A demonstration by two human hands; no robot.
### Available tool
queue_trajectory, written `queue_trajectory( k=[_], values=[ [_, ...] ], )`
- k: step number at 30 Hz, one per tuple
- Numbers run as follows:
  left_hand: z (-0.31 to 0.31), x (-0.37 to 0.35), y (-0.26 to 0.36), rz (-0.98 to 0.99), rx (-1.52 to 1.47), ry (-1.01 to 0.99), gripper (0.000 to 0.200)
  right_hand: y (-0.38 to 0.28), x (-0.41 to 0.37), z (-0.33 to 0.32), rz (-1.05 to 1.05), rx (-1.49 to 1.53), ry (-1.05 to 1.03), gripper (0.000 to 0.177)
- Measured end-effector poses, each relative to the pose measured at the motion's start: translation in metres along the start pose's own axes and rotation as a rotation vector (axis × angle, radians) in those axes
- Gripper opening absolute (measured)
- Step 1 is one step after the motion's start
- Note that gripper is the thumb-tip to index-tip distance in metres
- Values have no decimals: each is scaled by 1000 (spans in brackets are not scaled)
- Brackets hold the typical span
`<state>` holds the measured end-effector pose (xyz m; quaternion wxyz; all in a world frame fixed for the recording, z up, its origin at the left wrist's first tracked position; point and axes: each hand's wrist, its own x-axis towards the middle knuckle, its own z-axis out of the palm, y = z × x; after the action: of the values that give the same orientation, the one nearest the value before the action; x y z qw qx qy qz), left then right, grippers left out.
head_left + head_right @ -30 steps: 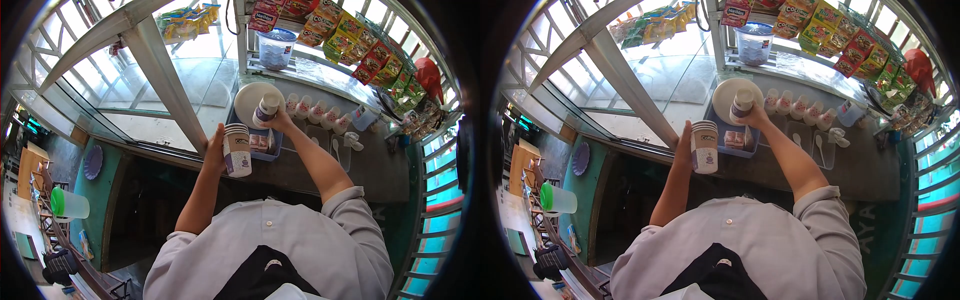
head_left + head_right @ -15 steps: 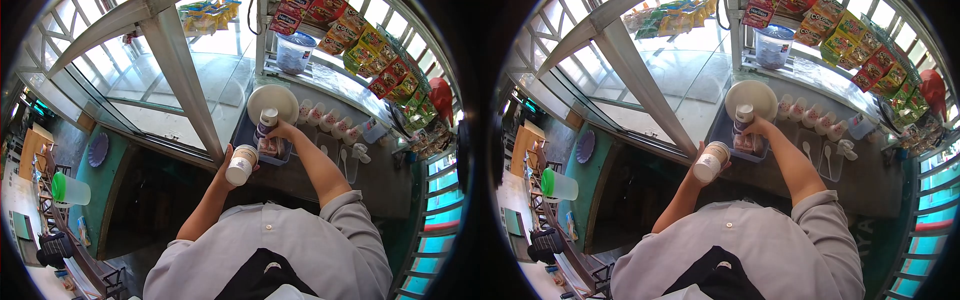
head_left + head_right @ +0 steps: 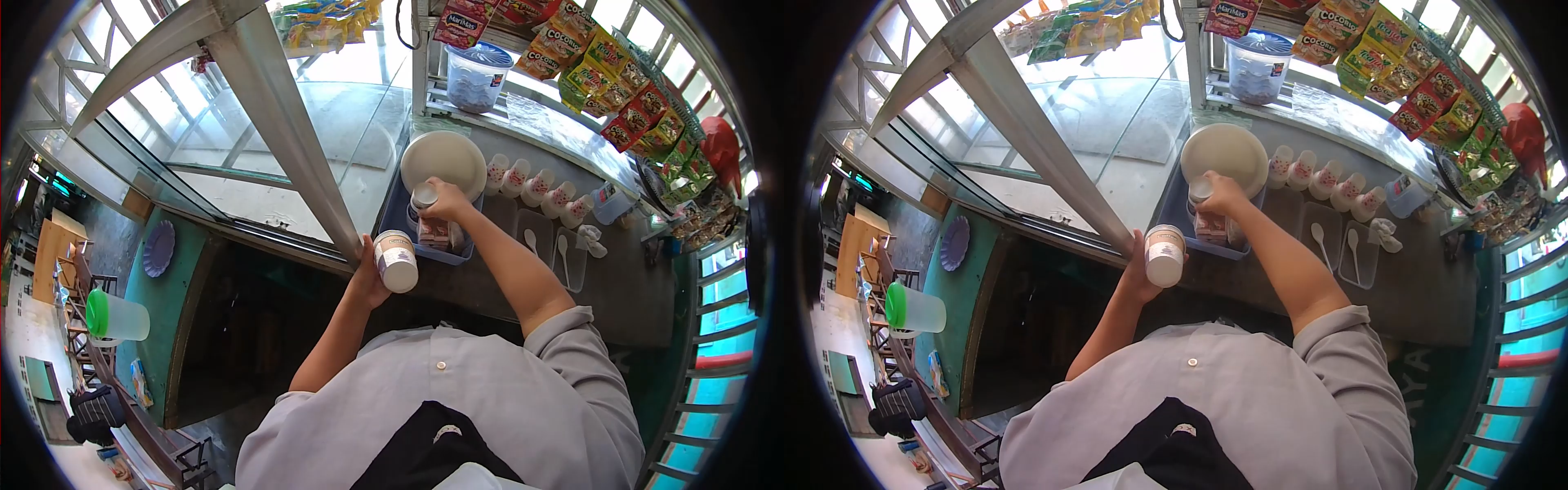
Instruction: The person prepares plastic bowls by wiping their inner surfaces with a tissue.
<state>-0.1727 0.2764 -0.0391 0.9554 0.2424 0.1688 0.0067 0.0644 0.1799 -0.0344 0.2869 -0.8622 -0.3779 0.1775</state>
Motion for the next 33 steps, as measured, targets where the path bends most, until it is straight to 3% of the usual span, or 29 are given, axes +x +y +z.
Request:
queue_trajectory(
  k=[4,7,10,12,13,15,16,18,19,22,23,25,26,28,29,31,33],
  values=[
    [-13,8,-6,5,-18,-10,72,-13,6,13,8,-23,68,75],
    [-3,3,-5,64,-32,16,63,-18,4,15,0,-12,85,83],
    [-2,4,-6,78,-34,44,58,-7,5,13,-31,38,-24,85],
    [1,4,-6,95,-68,24,58,14,13,16,-428,-2,260,83],
    [1,5,-7,109,-99,7,58,1,2,-1,-429,-7,258,83],
    [1,9,-9,124,-113,16,56,-29,-26,-46,-220,423,-227,77],
    [2,12,-10,137,-122,26,55,-45,-43,-64,-217,420,-227,77],
    [9,18,-11,163,-64,32,56,-68,-72,-87,-252,650,-669,73],
    [15,21,-11,191,-5,38,57,-68,-75,-84,-249,650,-662,73],
    [40,21,-6,89,120,-66,59,-50,-70,-64,-370,216,-265,69],
    [44,24,-5,83,122,-71,59,-38,-65,-61,-364,216,-258,69],
    [51,32,-3,169,320,-116,63,-19,-61,-62,-72,649,-314,64],
    [53,34,-2,173,320,-118,63,-11,-64,-62,-76,646,-313,64],
    [53,39,-2,255,547,23,57,3,-71,-64,160,1134,-122,56],
    [52,41,-1,295,657,97,55,12,-69,-66,157,1130,-126,56],
    [33,42,-6,280,770,82,52,28,-64,-67,283,1126,111,54],
    [21,43,-12,698,1489,-126,49,36,-59,-64,278,1030,155,53]
  ],
)
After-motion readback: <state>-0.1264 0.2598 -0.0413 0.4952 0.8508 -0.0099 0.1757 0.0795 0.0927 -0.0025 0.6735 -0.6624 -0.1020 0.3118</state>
